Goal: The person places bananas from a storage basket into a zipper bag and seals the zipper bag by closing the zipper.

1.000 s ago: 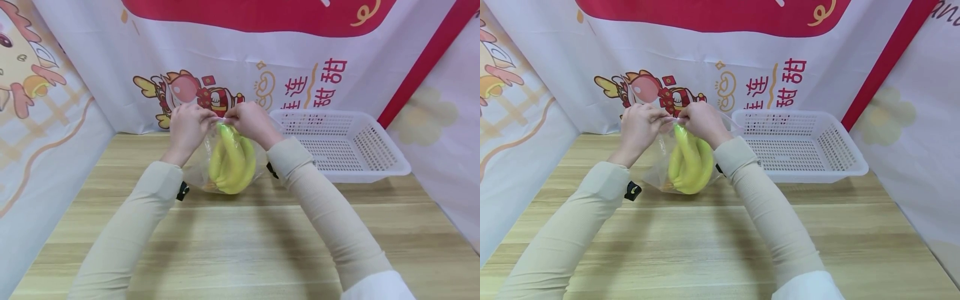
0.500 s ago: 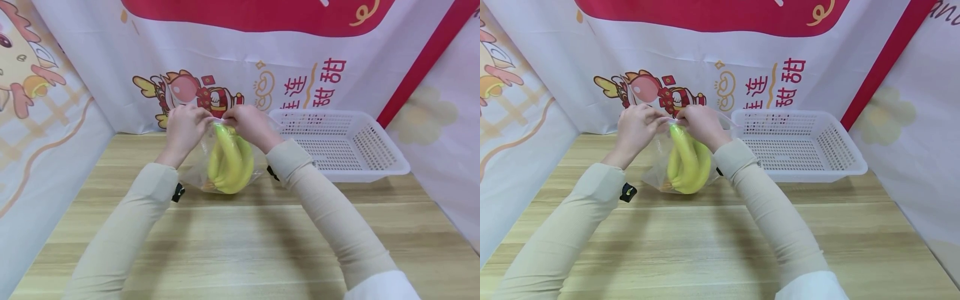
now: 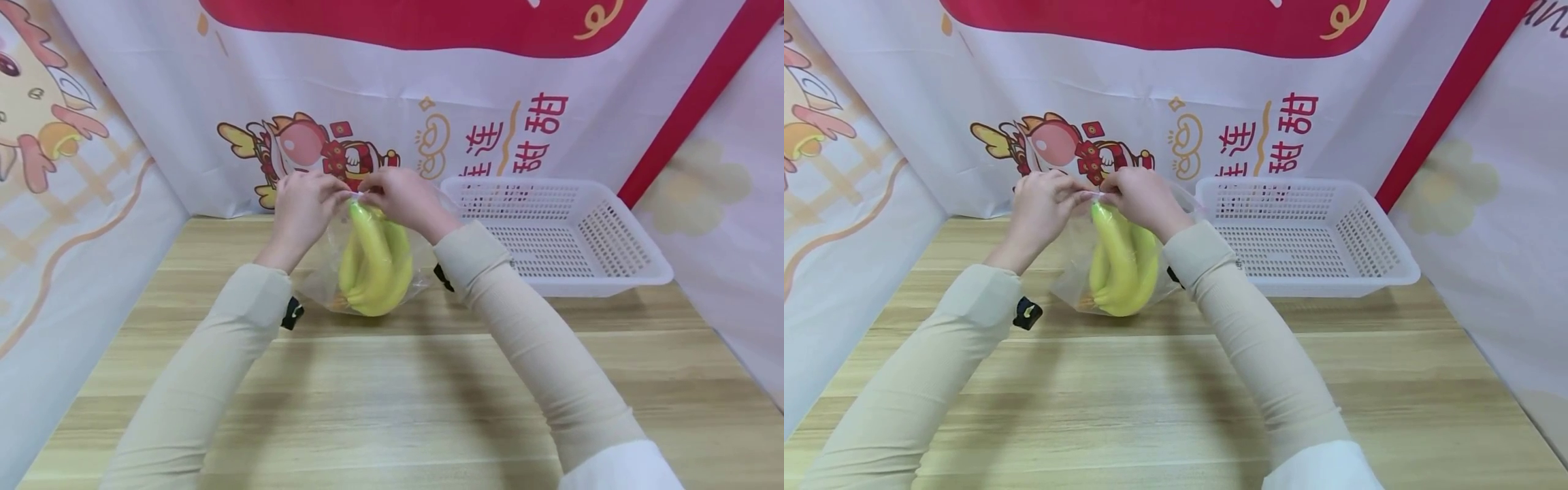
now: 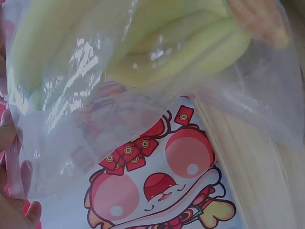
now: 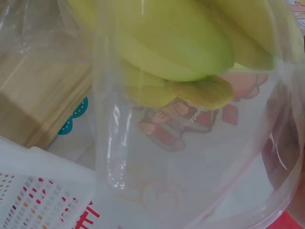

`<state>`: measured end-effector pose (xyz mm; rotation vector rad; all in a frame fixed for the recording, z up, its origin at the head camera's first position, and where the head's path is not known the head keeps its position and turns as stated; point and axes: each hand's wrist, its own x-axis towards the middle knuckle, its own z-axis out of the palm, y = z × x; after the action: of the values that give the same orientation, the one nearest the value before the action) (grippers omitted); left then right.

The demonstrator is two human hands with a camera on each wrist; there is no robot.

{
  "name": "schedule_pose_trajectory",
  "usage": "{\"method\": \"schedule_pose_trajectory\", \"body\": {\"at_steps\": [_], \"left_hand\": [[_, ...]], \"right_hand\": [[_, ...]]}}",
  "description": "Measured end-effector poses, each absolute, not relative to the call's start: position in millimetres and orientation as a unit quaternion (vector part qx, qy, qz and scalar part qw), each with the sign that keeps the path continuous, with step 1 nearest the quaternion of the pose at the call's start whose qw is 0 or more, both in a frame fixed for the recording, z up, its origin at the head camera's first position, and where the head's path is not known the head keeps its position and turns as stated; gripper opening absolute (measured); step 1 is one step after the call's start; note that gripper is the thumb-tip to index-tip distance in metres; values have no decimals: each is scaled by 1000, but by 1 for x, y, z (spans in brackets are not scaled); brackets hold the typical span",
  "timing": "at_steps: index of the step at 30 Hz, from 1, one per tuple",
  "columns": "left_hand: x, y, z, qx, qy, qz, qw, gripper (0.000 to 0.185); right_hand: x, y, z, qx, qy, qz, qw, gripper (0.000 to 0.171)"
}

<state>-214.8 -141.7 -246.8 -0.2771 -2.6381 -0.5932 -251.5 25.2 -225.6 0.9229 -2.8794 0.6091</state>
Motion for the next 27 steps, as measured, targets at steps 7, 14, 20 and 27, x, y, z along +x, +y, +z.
{"method": "schedule_pose_trajectory", "body": {"at_steps": [7,14,20,27], "left_hand": [[-215,-142,-247,-90,-948,-216,215,24],[-216,-142,-247,-90,-948,-207,223,25],[-215,-143,-246,-101,-946,-204,230,25],[-215,-148,-251,-123,-935,-245,225,22]], "right_hand": [[-251,23,-223,302,-936,176,25,25],[-247,21,-223,293,-943,142,73,23],[-247,25,-224,297,-938,166,65,21],[-250,34,-226,300,-937,179,-9,37]]}}
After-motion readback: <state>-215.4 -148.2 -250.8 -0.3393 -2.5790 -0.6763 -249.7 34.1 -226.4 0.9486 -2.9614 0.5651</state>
